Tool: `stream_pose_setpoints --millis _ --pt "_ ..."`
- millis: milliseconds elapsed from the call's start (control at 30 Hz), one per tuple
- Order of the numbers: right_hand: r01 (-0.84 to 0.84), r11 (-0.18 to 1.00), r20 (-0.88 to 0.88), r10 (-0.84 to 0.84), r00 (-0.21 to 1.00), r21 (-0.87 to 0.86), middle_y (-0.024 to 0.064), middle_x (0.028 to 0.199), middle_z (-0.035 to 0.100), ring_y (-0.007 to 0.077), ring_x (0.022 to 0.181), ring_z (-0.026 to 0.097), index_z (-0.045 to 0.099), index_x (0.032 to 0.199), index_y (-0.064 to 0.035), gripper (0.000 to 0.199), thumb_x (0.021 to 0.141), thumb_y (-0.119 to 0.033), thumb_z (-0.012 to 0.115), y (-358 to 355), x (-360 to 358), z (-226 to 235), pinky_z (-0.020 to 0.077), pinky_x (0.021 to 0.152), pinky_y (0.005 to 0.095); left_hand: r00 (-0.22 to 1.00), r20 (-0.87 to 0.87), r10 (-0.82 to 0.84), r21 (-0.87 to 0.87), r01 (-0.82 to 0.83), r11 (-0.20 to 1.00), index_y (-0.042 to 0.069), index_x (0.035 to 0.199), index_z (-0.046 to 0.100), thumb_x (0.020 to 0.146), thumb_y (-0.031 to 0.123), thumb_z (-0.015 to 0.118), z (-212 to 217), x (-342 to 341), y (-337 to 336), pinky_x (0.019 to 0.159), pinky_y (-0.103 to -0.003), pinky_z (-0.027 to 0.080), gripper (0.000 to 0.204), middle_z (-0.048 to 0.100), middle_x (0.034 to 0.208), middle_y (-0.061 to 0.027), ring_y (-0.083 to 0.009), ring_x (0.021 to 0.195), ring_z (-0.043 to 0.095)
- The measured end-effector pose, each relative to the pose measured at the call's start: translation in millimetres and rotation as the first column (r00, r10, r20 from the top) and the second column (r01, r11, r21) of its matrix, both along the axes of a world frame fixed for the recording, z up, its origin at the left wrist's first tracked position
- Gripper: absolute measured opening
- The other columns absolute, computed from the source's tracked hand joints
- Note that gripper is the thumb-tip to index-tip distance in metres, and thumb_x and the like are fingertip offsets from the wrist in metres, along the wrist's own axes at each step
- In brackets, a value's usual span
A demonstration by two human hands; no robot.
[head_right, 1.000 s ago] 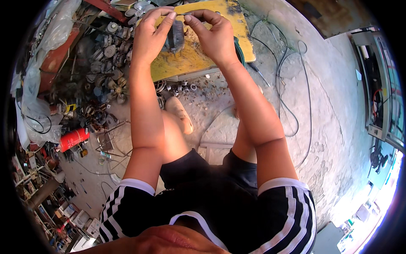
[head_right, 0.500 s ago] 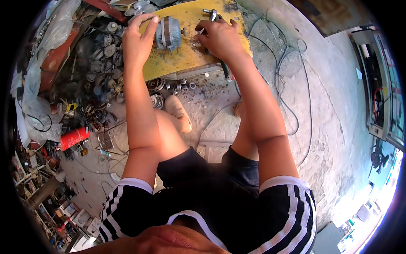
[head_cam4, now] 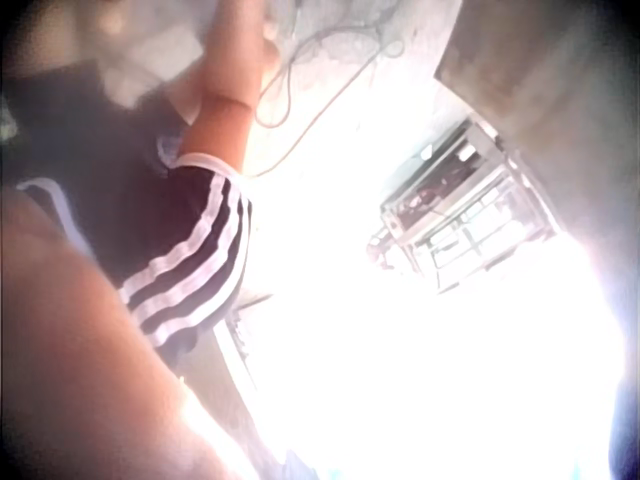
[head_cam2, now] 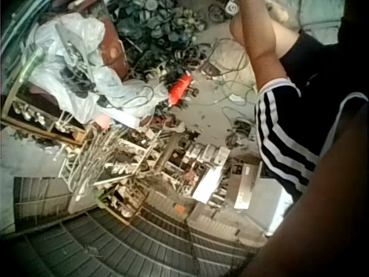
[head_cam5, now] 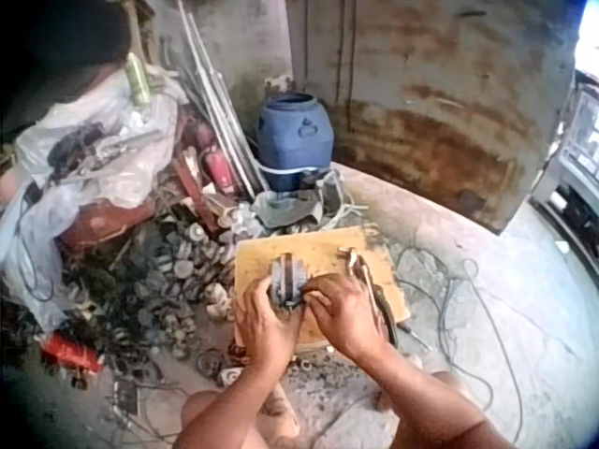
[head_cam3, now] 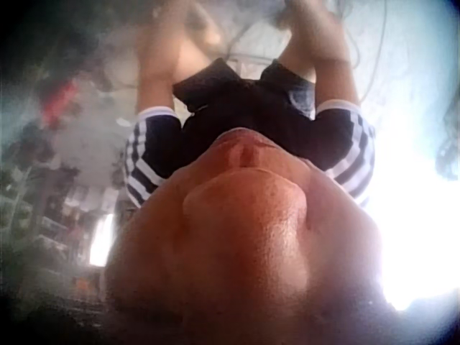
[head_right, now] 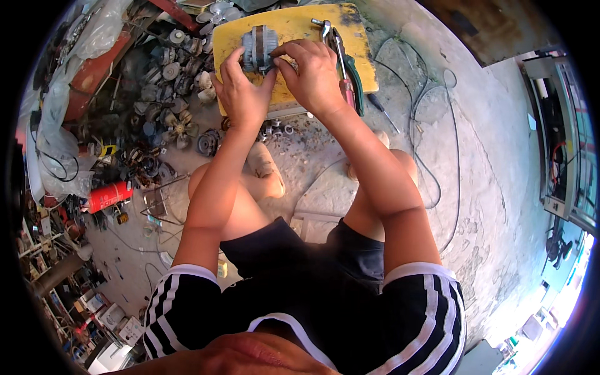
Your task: The person disassembles a small electric motor part on a yellow wooden board, using a screwdriver to remove screws and pliers to pry open the motor's metal casing.
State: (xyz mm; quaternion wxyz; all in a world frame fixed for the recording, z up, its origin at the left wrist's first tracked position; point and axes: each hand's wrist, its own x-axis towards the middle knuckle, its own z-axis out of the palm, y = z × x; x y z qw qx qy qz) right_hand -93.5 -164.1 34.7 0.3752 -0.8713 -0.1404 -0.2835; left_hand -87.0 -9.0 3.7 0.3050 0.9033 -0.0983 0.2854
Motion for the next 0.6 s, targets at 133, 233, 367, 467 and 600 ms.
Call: stream_pose_setpoints --millis 133,233,367,467,600 --pt "0.01 1.0 -0.002 -0.01 1.0 -0.008 0.0122 0.093 0.069 0.0337 0.09 0.065 0.071 0.097 -0.0058 0.016 0.082 -0.012 0.074 3 2 -1 0.0505 0.082 0.0405 0.996 0.085 0.019 0.019 -0.02 1.0 0.012 0.129 0.043 0.069 0.034 0.087 -9 4 -1 0.109 -0.068 0.024 0.077 0.054 0.123 -0.0068 -0.0281 0.118 0.055" --pt "0.034 0.995 -0.126 -0.022 0.992 0.089 0.0067 0.098 0.069 0.0316 0.1 0.062 0.071 0.095 -0.013 0.012 0.084 -0.018 0.072 7 2 -2 0.0409 0.095 0.0435 0.995 0.088 0.054 0.007 -0.055 0.998 0.012 0.128 0.044 0.068 0.034 0.087 -14 6 -8 0.109 -0.066 0.027 0.077 0.055 0.121 -0.007 -0.0287 0.115 0.056" --pt "-0.002 0.994 -0.112 0.015 0.994 0.113 0.0089 0.092 0.07 0.0316 0.093 0.065 0.07 0.095 -0.0103 0.014 0.083 -0.018 0.073 8 7 -7 0.0434 0.092 0.0436 0.993 0.099 0.061 -0.019 -0.059 0.998 0.013 0.13 0.044 0.066 0.032 0.087 -14 17 -6 0.108 -0.066 0.028 0.079 0.056 0.119 -0.0056 -0.0281 0.115 0.056" --pt "0.019 0.994 -0.081 -0.01 0.997 0.111 0.011 0.092 0.07 0.0315 0.09 0.066 0.07 0.096 -0.0075 0.015 0.084 -0.016 0.073 8 9 -5 0.0476 0.086 0.0409 0.993 0.118 -0.005 0.017 0.003 1.0 0.014 0.131 0.045 0.065 0.031 0.086 -4 22 0 0.108 -0.067 0.027 0.08 0.061 0.118 -0.0049 -0.0267 0.112 0.06" --pt "0.089 0.984 -0.13 -0.069 0.989 0.152 0.0123 0.098 0.07 0.0284 0.093 0.067 0.071 0.101 -0.0049 0.016 0.087 -0.013 0.072 4 15 2 0.0516 0.081 0.0361 0.99 0.125 -0.062 -0.094 0.074 0.993 0.016 0.13 0.048 0.064 0.03 0.087 21 24 0 0.111 -0.067 0.022 0.077 0.068 0.115 -0.0036 -0.0263 0.103 0.067"
